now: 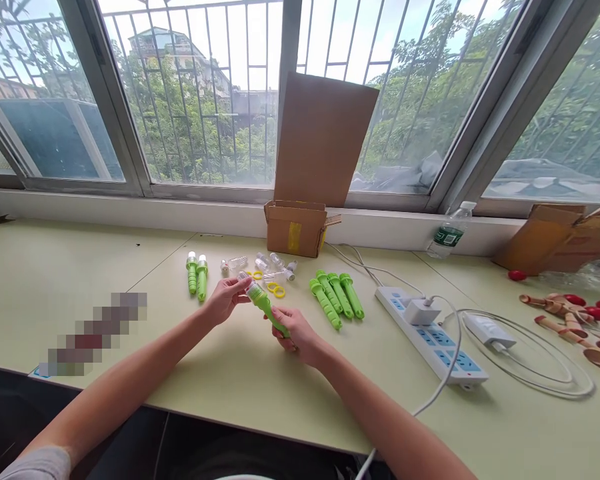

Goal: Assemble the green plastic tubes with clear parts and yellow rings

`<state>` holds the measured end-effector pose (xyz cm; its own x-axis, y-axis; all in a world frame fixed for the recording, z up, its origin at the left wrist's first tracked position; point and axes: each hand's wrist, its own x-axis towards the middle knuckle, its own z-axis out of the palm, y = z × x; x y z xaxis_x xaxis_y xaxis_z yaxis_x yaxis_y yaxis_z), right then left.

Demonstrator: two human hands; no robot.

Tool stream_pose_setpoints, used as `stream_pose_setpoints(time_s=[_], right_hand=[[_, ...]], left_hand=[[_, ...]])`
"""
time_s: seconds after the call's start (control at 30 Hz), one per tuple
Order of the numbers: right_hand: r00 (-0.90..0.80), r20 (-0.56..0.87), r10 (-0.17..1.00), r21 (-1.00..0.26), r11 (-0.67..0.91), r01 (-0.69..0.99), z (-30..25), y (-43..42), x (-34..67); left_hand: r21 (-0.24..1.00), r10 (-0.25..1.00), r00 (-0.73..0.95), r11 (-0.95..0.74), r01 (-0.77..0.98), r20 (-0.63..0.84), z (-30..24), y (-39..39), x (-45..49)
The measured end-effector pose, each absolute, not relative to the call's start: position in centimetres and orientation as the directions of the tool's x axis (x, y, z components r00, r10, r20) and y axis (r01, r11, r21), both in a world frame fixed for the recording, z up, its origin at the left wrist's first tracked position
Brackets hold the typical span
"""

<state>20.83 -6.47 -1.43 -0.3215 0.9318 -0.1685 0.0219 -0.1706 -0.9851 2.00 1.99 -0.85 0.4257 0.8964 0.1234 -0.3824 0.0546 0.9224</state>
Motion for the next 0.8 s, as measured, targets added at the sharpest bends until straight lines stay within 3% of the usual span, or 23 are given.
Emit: stream_pose_setpoints(time_s=[0.13, 0.23, 0.3, 0.37, 0.43, 0.5, 0.6, 0.8], right_hand=[[-0.399, -0.216, 0.891, -0.973, -0.229, 0.017, -1.3, -6.3, 21.2], [-0.227, -0.028, 0.974, -0.972, 0.027, 0.235, -1.6, -6.2, 20.8], [-0.083, 0.199, 0.976, -0.842, 0.214, 0.494, -1.9, -6.2, 20.5], [-0.041, 0.354, 0.934, -0.655, 0.279, 0.702, -2.2, -6.2, 20.3], [-0.061, 0.388, 0.920, -0.529, 0.276, 0.802, -2.4, -6.2, 20.4], [-0.071, 0.380, 0.922, -0.482, 0.263, 0.836, -2.6, -6.2, 20.5], [-0.060, 0.360, 0.931, -0.524, 0.255, 0.813, -2.5, -6.3, 20.4], [-0.094, 0.266, 0.959, -0.739, 0.265, 0.620, -2.3, -6.4, 20.1]], left_hand=[[0.922, 0.905, 0.408, 0.051, -0.383, 0.120, -0.8, 1.8, 2.2], [0.918, 0.919, 0.373, 0.036, -0.396, 0.125, -0.8, 1.6, 2.4], [0.919, 0.932, 0.343, 0.032, -0.392, 0.114, -0.9, 1.5, 2.6], [0.923, 0.943, 0.318, 0.031, -0.384, 0.100, -1.0, 1.4, 2.8], [0.924, 0.945, 0.313, 0.037, -0.381, 0.091, -1.1, 1.4, 2.9], [0.922, 0.940, 0.328, 0.045, -0.384, 0.091, -1.0, 1.4, 2.9], [0.920, 0.930, 0.352, 0.042, -0.390, 0.107, -0.9, 1.5, 2.8], [0.922, 0.924, 0.375, 0.074, -0.379, 0.080, -1.1, 1.8, 2.5]])
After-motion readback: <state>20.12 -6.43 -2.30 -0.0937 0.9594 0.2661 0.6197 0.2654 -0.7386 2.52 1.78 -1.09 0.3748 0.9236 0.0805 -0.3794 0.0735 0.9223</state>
